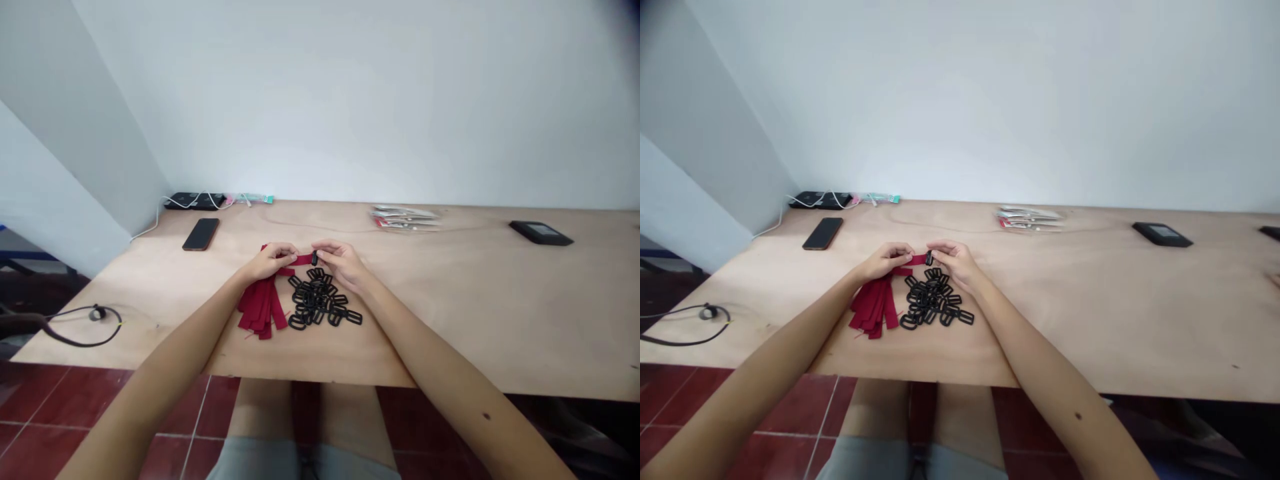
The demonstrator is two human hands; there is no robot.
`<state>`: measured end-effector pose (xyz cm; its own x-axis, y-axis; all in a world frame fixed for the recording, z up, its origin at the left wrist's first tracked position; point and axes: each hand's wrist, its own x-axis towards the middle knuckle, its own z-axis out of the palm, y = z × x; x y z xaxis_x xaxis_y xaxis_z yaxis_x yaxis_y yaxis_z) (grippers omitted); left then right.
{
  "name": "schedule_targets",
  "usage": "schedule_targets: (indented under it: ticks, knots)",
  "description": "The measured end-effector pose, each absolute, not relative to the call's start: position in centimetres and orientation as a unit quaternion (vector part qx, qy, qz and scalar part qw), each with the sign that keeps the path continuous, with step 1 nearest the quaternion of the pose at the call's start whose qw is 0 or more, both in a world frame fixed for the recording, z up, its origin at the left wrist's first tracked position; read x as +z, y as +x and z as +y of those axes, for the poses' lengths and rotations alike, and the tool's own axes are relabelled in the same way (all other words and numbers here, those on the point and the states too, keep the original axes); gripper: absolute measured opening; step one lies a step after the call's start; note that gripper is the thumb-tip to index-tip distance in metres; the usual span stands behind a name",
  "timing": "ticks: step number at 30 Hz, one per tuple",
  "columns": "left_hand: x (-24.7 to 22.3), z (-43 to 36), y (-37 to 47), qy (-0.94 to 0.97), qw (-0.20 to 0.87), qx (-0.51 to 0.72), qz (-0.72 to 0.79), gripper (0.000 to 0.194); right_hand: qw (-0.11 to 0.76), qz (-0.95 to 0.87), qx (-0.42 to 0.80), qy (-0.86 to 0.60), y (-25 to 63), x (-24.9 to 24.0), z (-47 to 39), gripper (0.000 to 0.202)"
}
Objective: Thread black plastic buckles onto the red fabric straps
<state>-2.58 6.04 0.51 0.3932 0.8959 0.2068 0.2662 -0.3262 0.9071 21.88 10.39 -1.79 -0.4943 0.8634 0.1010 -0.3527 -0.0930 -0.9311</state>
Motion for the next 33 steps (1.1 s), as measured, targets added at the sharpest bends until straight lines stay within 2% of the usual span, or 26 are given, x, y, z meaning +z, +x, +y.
schedule_targets:
  ticks: [13,19,24,29,33]
  knots:
    - [1.0,5.8,-2.5,0.726,0.462,0.338,0.380,0.043,0.396,-0.555,0.688,-0.250,22.1,-1.1,9.7,0.036]
    - [0.6,5.7,-2.3,0.719,0.469,0.349,0.375,0.044,0.413,-0.544,0.686,-0.251,21.6,-1.4,9.5,0.036]
    - [0.2,5.8,-2.3,0.666,0.515,0.372,0.390,0.045,0.441,-0.503,0.699,-0.252,21.4,-1.1,9.2,0.037]
    - [0.1,6.0,-2.0,0.645,0.520,0.401,0.391,0.047,0.422,-0.504,0.714,-0.240,21.5,-0.5,8.8,0.041]
    - [0.1,5.9,-1.8,0.620,0.531,0.409,0.407,0.049,0.422,-0.502,0.717,-0.236,21.5,-0.5,8.8,0.052]
